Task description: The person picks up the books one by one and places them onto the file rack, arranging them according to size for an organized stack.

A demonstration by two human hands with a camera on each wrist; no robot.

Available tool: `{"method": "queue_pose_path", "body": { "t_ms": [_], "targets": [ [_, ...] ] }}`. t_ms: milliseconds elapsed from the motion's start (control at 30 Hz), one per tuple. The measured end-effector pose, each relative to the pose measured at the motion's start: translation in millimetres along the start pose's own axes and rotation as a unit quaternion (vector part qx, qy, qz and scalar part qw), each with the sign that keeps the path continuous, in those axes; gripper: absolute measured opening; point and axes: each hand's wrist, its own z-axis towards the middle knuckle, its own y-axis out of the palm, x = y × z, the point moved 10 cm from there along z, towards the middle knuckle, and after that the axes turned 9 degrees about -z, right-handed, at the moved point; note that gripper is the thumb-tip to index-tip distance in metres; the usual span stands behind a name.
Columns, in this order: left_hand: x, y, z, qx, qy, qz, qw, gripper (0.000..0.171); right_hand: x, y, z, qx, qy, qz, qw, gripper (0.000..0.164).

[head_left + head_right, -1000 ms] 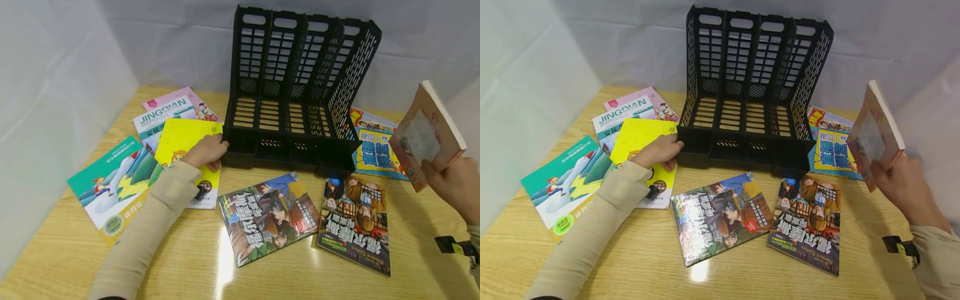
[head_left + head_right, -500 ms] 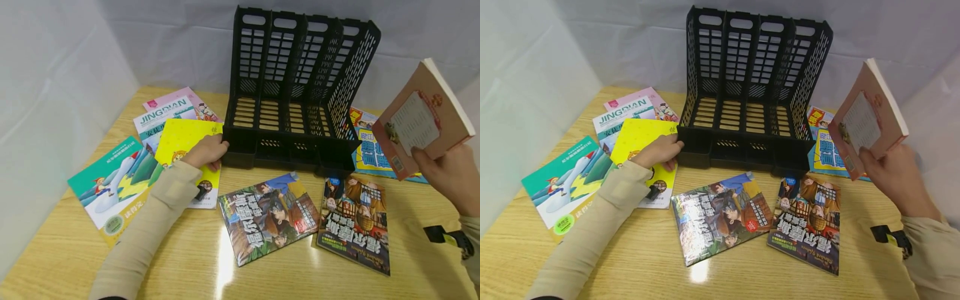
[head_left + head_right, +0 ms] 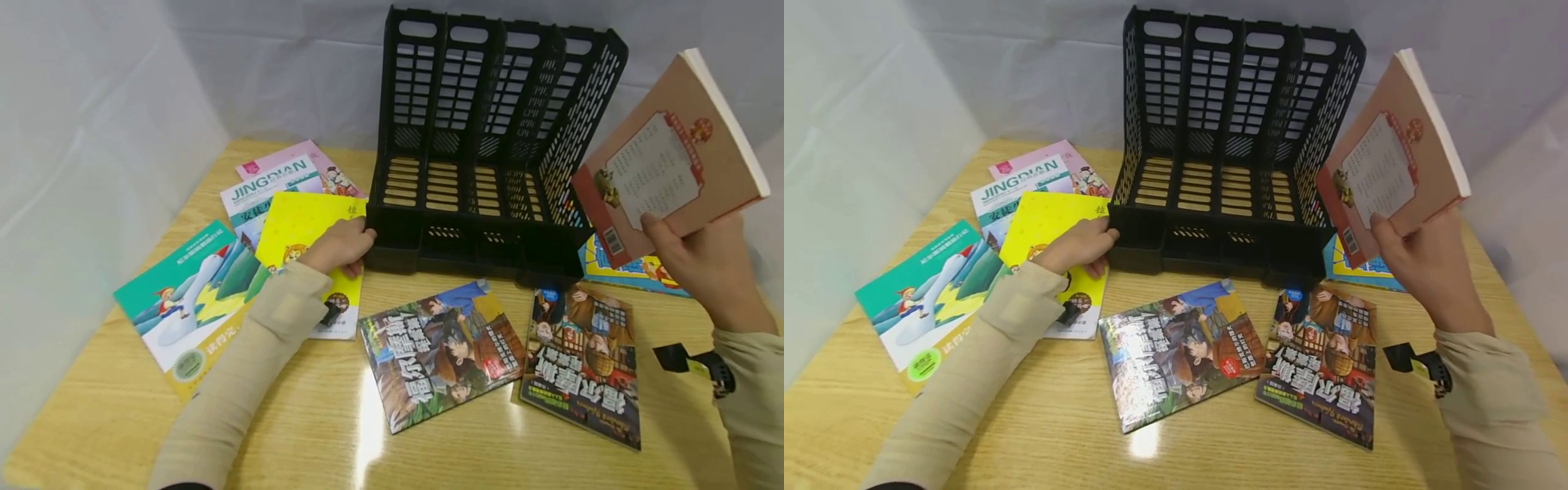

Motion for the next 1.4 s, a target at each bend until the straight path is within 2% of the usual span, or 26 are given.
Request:
{"method": "queue_pose_path", "body": {
  "t_ms": [100, 300, 500, 633, 733, 900, 1200, 1400],
  "targets": [
    [0.6, 0.3, 1.0, 0.000, 0.005, 0.003, 1.0000, 0.043, -4.5, -3.0, 2.5, 0.015, -0.003, 0.009, 1.000, 0.069],
    [1.5, -0.6, 2.1, 0.003, 0.007, 0.001, 1.0000, 0.040, -8.6, -0.9, 10.2, 0.026, 0.023, 0.089, 0.995, 0.062],
    [0.8, 1.2, 2.2, -0.006, 0.000, 0.000, 1.0000, 0.043, -11.6, 17.6, 24.6, 0.014, 0.047, 0.132, 0.990, 0.058],
    [1.3, 1.5, 2.6, -0.006, -0.001, -0.001, 1.0000, 0.044, -10.8, 31.9, 36.1, -0.001, 0.076, 0.190, 0.979, 0.055],
    [1.4, 1.2, 2.7, -0.006, 0.002, -0.001, 1.0000, 0.046, -11.5, 41.1, 44.1, -0.014, 0.096, 0.208, 0.973, 0.053],
    [1.0, 0.7, 2.1, -0.002, 0.004, -0.001, 1.0000, 0.048, -13.0, 50.7, 55.1, -0.028, 0.124, 0.193, 0.973, 0.052],
    [1.0, 0.3, 1.7, 0.002, 0.001, 0.004, 1.0000, 0.051, -17.2, 58.2, 66.9, -0.032, 0.126, 0.206, 0.970, 0.052],
    [0.3, 0.2, 1.1, 0.002, 0.000, 0.004, 1.0000, 0.051, -20.9, 63.3, 77.4, -0.043, 0.137, 0.161, 0.976, 0.053]
  ]
}}
